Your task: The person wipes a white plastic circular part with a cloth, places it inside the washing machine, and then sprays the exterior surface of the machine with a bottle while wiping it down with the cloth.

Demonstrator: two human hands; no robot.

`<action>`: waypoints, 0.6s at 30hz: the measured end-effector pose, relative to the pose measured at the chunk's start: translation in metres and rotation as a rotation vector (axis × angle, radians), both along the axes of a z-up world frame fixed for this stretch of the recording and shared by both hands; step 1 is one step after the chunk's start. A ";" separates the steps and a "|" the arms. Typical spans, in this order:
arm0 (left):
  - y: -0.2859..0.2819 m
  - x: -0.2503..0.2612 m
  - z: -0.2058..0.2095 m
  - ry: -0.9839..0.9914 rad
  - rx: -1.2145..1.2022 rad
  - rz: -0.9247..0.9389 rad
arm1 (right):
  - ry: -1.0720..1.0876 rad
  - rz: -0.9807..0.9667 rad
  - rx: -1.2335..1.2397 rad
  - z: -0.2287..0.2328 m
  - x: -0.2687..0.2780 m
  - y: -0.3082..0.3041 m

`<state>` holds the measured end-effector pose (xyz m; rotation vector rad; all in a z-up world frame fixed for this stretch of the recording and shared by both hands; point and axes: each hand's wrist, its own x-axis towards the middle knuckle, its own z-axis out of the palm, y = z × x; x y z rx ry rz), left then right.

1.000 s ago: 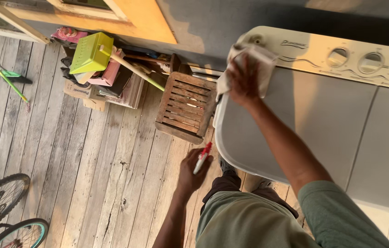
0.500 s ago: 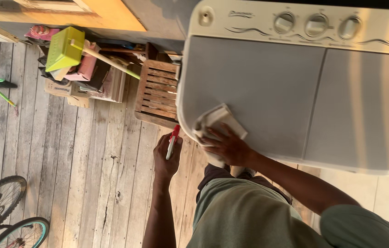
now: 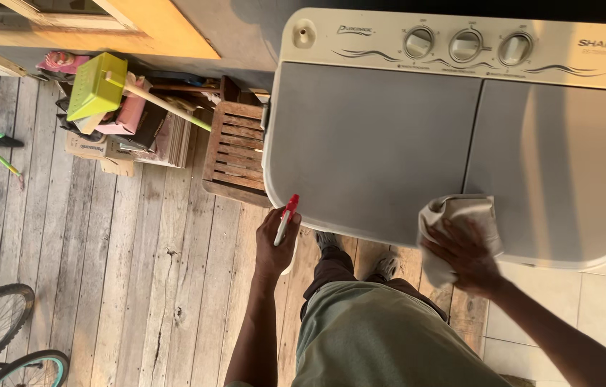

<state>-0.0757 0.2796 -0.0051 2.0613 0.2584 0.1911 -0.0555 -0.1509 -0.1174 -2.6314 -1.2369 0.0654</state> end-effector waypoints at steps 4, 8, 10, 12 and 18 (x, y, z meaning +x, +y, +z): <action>0.020 0.011 -0.002 0.034 -0.007 0.001 | 0.163 0.049 -0.166 -0.002 0.029 0.100; 0.047 0.019 -0.003 0.025 0.000 0.004 | 0.066 0.209 0.069 -0.001 0.070 0.233; 0.055 0.019 0.001 0.083 -0.055 0.036 | 0.082 0.207 0.014 -0.002 0.093 0.293; 0.063 0.024 0.007 0.052 -0.062 0.034 | 0.090 0.168 0.059 -0.008 0.133 0.338; 0.080 0.017 0.019 -0.033 0.003 0.017 | -0.039 -0.137 0.082 -0.033 0.267 0.415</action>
